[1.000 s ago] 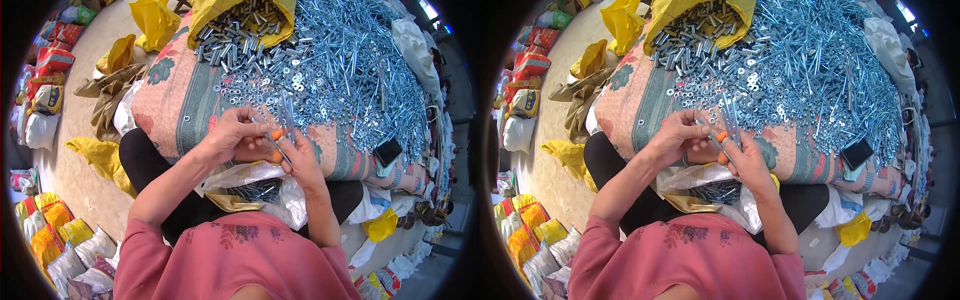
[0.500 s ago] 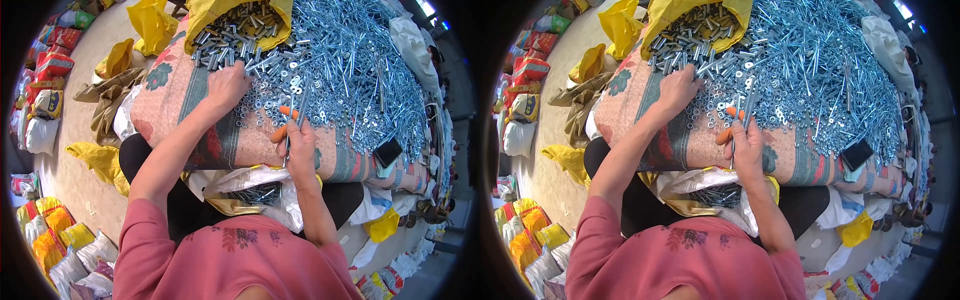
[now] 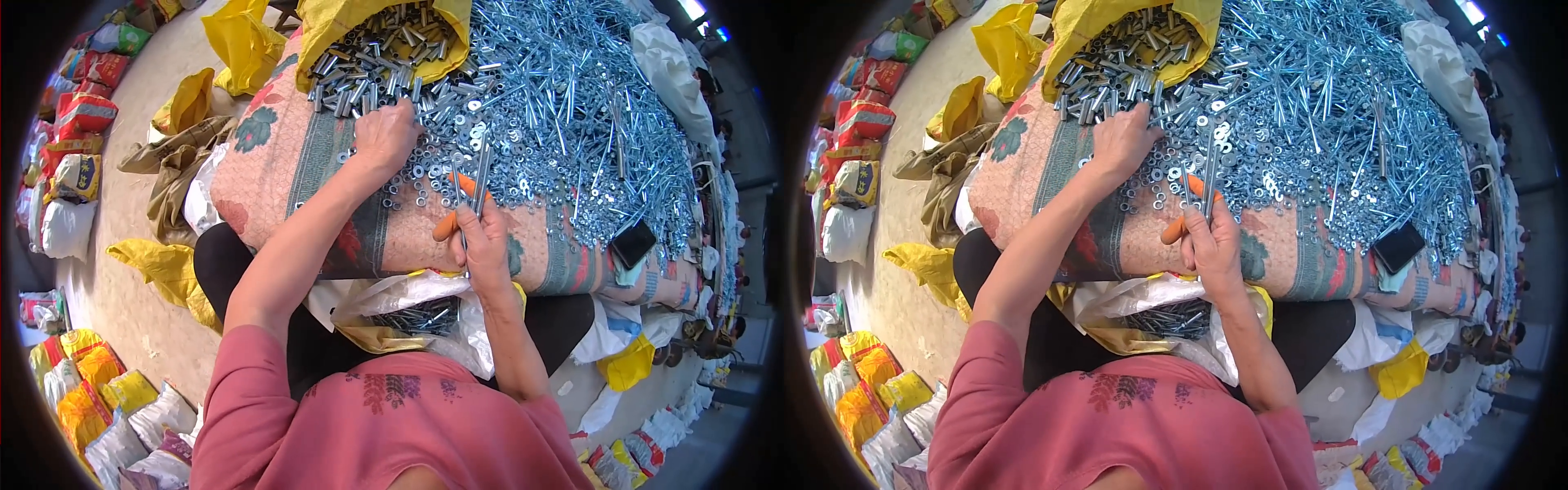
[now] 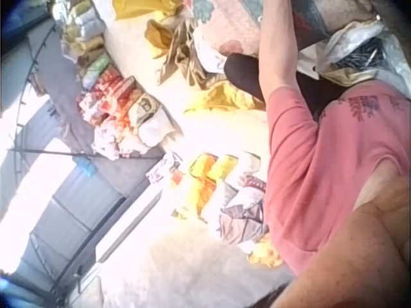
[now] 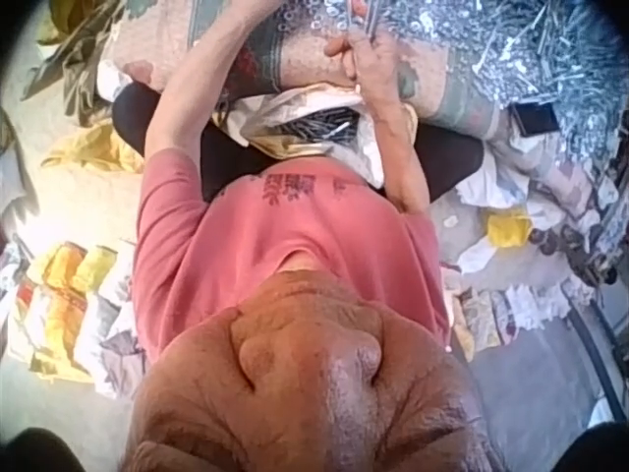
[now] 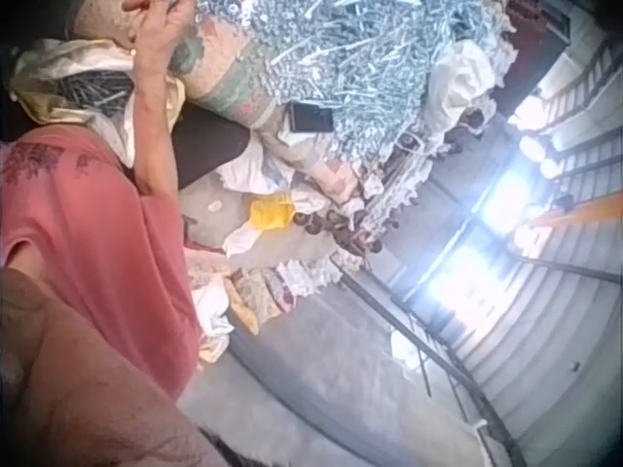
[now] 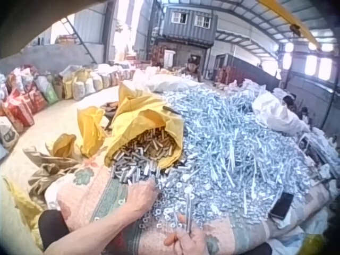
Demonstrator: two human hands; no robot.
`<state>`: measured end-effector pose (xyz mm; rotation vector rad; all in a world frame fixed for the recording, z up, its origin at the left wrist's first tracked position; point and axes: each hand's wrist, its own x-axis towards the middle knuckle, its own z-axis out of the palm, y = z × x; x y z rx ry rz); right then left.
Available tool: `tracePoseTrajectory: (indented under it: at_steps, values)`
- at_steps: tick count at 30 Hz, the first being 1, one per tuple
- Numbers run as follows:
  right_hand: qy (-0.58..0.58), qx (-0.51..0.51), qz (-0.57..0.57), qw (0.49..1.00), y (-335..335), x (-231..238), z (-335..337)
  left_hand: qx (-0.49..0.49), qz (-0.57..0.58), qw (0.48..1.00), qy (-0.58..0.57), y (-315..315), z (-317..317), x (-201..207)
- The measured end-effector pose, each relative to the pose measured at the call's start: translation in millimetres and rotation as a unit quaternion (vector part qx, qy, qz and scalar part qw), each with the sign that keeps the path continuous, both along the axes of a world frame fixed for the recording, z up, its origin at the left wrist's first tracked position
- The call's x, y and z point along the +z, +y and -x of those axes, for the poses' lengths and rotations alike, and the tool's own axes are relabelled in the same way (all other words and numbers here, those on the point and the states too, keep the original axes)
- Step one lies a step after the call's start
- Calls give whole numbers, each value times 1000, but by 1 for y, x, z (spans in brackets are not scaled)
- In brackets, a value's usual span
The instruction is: The person assembles sets of metal bolts and washers by hand, then places each set into a plastic bag.
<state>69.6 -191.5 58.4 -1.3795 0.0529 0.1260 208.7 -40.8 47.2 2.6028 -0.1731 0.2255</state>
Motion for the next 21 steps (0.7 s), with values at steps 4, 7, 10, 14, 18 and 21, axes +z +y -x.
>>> tracePoseTrajectory:
  at_steps: [4,7,10,14,18,21]
  values:
    - [5,-10,-9,1000,-7,-3,2,1,-6,1000,-21,8,-8,-8]
    - [5,3,-1,1000,-12,-1,2,-44,116,992,35,24,-2,-4]
    - [0,31,6,1000,-9,2,2,-77,403,881,235,33,14,6]
    - [4,63,5,998,-5,2,2,-76,625,662,407,29,45,11]
    - [-3,92,35,995,-3,7,6,-101,692,562,442,29,52,5]
    - [6,95,29,995,1,8,8,-106,714,525,450,25,59,2]
